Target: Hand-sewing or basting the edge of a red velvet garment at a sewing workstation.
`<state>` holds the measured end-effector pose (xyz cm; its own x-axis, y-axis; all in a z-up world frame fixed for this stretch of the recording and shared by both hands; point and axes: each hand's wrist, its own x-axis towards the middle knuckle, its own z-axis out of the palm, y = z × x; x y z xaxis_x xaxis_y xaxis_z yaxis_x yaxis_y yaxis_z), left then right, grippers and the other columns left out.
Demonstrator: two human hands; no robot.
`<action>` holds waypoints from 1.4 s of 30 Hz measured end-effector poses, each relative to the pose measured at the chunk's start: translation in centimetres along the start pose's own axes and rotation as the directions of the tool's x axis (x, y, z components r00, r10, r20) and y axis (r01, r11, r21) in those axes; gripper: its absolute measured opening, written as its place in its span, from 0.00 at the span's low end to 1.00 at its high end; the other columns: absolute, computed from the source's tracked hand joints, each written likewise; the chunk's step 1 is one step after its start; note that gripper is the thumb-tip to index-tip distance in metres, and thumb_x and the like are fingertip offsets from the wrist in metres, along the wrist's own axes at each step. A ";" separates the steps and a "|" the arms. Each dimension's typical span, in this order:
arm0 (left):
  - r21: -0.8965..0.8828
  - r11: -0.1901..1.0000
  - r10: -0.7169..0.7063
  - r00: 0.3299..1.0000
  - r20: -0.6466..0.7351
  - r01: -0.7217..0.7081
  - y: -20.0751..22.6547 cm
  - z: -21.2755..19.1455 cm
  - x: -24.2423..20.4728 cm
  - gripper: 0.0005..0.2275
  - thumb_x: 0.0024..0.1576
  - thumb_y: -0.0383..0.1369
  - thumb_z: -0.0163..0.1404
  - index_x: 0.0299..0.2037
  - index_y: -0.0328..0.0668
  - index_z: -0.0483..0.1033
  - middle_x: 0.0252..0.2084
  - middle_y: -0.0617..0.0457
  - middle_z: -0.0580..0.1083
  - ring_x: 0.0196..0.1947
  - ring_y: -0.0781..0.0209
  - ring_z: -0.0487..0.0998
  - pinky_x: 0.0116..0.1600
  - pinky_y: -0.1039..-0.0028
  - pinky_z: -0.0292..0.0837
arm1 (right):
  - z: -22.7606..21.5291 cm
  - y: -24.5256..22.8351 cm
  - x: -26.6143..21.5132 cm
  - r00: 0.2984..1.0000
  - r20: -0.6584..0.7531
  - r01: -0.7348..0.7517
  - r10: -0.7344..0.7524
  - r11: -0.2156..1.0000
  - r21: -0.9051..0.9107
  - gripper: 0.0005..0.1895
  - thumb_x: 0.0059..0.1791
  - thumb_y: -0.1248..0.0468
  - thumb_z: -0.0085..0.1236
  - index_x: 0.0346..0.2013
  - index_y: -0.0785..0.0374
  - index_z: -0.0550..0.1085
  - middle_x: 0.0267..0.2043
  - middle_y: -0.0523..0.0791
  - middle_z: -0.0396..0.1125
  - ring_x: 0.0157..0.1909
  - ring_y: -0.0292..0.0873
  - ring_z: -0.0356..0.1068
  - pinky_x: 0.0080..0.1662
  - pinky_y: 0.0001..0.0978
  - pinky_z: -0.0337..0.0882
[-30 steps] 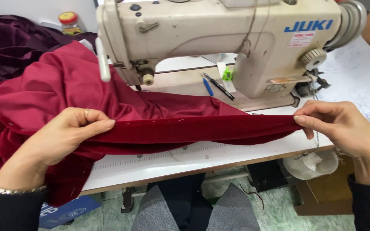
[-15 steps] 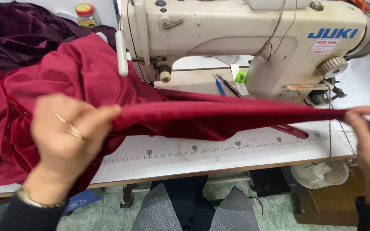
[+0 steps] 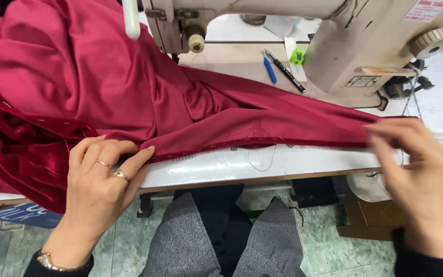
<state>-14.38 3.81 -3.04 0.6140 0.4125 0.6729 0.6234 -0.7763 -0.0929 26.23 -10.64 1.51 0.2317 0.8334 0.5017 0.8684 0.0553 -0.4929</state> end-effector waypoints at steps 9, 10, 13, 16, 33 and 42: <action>-0.090 0.993 -0.088 0.994 -0.066 0.082 0.9 0.0 0.0 0.09 0.59 0.26 0.57 0.48 0.43 0.76 0.42 0.49 0.69 0.42 0.49 0.69 0.58 0.53 0.66 | 7.1 -9.0 6.4 0.706 0.467 0.640 -0.533 0.762 -0.096 0.04 0.48 0.69 0.56 0.37 0.64 0.75 0.38 0.48 0.64 0.37 0.50 0.65 0.23 0.43 0.68; -0.091 0.992 -0.093 0.994 -0.059 0.087 0.9 0.0 -0.2 0.09 0.59 0.26 0.57 0.48 0.43 0.76 0.42 0.49 0.69 0.42 0.49 0.69 0.58 0.53 0.66 | 7.5 -8.8 6.7 0.704 0.471 0.638 -0.532 0.764 -0.090 0.04 0.48 0.69 0.56 0.37 0.64 0.75 0.38 0.48 0.64 0.37 0.50 0.65 0.23 0.43 0.68; -0.103 0.990 -0.105 0.992 -0.070 0.097 0.7 0.2 -0.4 0.09 0.59 0.24 0.57 0.48 0.43 0.77 0.42 0.48 0.69 0.42 0.48 0.69 0.58 0.51 0.68 | 8.7 -8.4 7.5 0.598 0.693 0.722 -0.403 0.646 -0.247 0.07 0.39 0.72 0.57 0.30 0.61 0.74 0.35 0.44 0.65 0.35 0.47 0.66 0.27 0.43 0.73; -0.116 0.988 -0.115 0.991 -0.067 0.106 0.6 0.4 -0.5 0.09 0.60 0.25 0.57 0.49 0.43 0.77 0.43 0.47 0.68 0.42 0.46 0.69 0.57 0.51 0.68 | 9.0 -8.0 7.8 0.566 0.732 0.753 -0.379 0.600 -0.272 0.05 0.39 0.69 0.57 0.29 0.62 0.74 0.32 0.43 0.64 0.35 0.48 0.68 0.26 0.44 0.72; -0.296 0.919 -0.284 0.958 -0.037 0.261 5.2 -1.7 3.4 0.15 0.56 0.38 0.54 0.51 0.40 0.77 0.50 0.46 0.71 0.52 0.48 0.68 0.58 0.60 0.55 | -0.1 -5.1 5.0 0.967 0.232 0.001 -0.103 0.915 0.403 0.06 0.46 0.77 0.58 0.35 0.69 0.72 0.39 0.52 0.68 0.42 0.43 0.69 0.49 0.27 0.74; -0.878 0.297 0.114 0.899 0.422 0.374 14.5 3.9 7.7 0.21 0.54 0.37 0.50 0.57 0.43 0.66 0.40 0.54 0.73 0.33 0.60 0.74 0.44 0.70 0.69 | 1.9 -3.5 3.3 0.925 0.362 -0.360 -0.111 0.043 0.932 0.05 0.54 0.74 0.46 0.40 0.69 0.72 0.39 0.51 0.69 0.28 0.33 0.61 0.31 0.15 0.65</action>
<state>1.28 -2.46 -2.05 0.8278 0.4832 0.2850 -0.0103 -0.4948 0.8689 23.08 -7.05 3.52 -0.0409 0.9643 0.2615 -0.4552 0.2150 -0.8641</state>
